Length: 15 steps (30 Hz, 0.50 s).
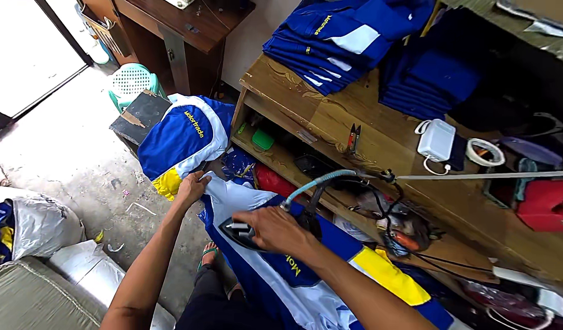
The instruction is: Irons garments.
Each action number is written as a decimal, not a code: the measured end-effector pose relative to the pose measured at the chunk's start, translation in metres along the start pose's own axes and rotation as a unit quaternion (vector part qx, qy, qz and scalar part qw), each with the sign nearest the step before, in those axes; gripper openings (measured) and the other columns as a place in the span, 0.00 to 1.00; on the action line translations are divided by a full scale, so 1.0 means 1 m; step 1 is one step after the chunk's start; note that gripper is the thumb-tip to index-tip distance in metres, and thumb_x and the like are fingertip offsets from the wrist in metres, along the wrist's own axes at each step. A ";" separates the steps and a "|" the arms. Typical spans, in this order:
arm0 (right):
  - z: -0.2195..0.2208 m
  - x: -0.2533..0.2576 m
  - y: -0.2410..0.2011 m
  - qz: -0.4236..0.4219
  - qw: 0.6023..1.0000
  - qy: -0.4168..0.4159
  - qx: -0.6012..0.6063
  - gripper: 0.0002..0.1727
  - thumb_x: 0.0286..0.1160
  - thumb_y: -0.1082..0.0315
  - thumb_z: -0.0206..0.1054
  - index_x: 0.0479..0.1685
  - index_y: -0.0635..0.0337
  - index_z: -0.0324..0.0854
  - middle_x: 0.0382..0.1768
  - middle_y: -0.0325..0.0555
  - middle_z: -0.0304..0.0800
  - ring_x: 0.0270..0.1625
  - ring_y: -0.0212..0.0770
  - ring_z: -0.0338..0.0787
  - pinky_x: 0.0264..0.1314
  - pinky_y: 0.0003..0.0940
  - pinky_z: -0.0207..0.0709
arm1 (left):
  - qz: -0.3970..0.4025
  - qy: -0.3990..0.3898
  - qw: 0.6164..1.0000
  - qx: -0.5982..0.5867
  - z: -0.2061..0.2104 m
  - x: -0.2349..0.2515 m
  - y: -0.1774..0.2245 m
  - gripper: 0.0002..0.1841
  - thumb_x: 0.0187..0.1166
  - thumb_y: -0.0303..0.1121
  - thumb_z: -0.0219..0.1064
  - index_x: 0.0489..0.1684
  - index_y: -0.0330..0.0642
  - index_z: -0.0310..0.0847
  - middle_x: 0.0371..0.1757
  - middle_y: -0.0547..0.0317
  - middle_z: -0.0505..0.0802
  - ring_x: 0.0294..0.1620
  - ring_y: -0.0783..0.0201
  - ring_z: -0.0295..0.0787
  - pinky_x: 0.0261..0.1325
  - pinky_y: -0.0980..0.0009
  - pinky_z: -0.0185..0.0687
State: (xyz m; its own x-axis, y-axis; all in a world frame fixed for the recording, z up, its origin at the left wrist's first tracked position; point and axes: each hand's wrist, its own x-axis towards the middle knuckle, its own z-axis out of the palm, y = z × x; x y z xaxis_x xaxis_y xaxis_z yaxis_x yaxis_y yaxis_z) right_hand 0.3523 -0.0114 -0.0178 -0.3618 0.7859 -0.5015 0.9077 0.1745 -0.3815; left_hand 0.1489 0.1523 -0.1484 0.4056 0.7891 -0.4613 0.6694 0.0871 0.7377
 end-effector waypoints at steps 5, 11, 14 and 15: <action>0.017 -0.051 0.014 0.017 0.999 -0.031 0.039 0.31 0.68 0.67 0.69 0.76 0.35 0.77 0.33 0.55 0.90 0.38 0.62 0.91 0.38 0.63 0.78 | 0.013 0.005 1.000 0.018 -0.009 -0.005 0.011 0.19 0.89 0.45 0.60 0.48 0.37 0.89 0.45 0.44 0.94 0.52 0.49 0.90 0.62 0.42 0.79; 0.028 -0.127 0.037 0.149 0.981 0.060 0.107 0.30 0.67 0.62 0.74 0.74 0.33 0.80 0.35 0.52 0.94 0.38 0.58 0.93 0.40 0.63 0.82 | 0.119 0.142 0.953 0.238 0.004 -0.025 0.038 0.14 0.82 0.38 0.67 0.54 0.39 0.88 0.58 0.38 0.90 0.67 0.36 0.83 0.78 0.32 0.64; 0.035 -0.153 0.047 0.190 0.970 0.112 0.107 0.29 0.66 0.59 0.74 0.72 0.32 0.82 0.33 0.48 0.94 0.35 0.55 0.93 0.37 0.60 0.83 | 0.288 0.043 0.924 0.248 0.051 -0.025 0.058 0.16 0.87 0.37 0.57 0.60 0.47 0.90 0.70 0.50 0.90 0.77 0.47 0.80 0.83 0.38 0.64; 0.035 -0.160 0.049 0.202 0.966 0.117 0.109 0.28 0.67 0.58 0.74 0.72 0.33 0.82 0.34 0.49 0.94 0.36 0.55 0.93 0.38 0.60 0.82 | 0.294 -0.021 0.922 0.250 0.065 -0.021 0.064 0.19 0.90 0.41 0.51 0.67 0.51 0.87 0.75 0.55 0.87 0.82 0.51 0.76 0.86 0.39 0.58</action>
State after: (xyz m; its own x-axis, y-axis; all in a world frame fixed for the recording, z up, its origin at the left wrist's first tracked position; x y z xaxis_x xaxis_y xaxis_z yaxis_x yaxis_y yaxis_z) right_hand 0.4472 -0.1494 0.0162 0.0939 0.8807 -0.4643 0.8894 -0.2837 -0.3584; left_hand 0.2238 0.1020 -0.1239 0.8073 0.5848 -0.0799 0.5244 -0.6485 0.5518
